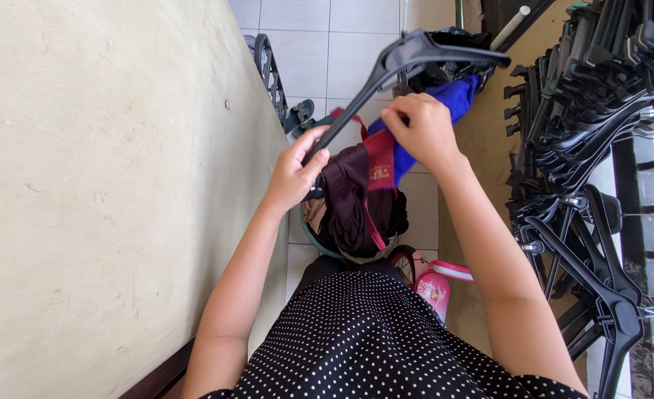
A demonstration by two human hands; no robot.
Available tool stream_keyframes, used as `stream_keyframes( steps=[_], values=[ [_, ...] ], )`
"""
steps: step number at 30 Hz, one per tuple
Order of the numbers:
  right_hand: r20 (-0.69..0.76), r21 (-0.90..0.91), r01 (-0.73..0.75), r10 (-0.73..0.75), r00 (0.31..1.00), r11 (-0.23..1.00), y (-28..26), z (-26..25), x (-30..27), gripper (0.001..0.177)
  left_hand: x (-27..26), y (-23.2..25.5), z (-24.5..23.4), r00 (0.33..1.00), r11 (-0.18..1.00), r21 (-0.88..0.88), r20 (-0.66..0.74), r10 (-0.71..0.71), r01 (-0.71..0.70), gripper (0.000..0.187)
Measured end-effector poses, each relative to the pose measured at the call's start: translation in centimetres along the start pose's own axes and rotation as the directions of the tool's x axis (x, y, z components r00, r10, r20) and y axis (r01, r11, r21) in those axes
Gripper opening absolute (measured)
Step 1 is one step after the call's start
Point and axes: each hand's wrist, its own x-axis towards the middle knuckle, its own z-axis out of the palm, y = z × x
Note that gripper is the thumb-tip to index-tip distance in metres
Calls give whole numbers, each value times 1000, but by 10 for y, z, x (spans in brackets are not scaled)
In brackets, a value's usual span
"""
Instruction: The person picks up clothes from a bucket, places them on hangers, and hangs them on a balcony railing. The person handles multiple garments one by one, including a brown top, a white shirt, and a patterned top.
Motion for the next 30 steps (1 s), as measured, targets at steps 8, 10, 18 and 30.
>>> stream_keyframes(
  steps=[8, 10, 18, 30],
  values=[
    [-235, 76, 66, -46, 971, 995, 7, -1, -34, 20, 8, -6, 3, 988, 983, 173, -131, 82, -58, 33],
    [-322, 103, 96, -59, 945, 990, 16, -3, -30, 41, 7, -7, -2, 990, 980, 196, -126, 59, -33, 31],
    [-208, -90, 236, -250, 946, 967, 61, 9, 10, 51, -13, -32, -29, 995, 958, 280, -61, 75, -55, 26],
    [-20, -6, 138, -138, 990, 990, 65, 61, -31, 25, -19, -87, -64, 993, 721, 686, 10, 122, -95, 38]
  ],
)
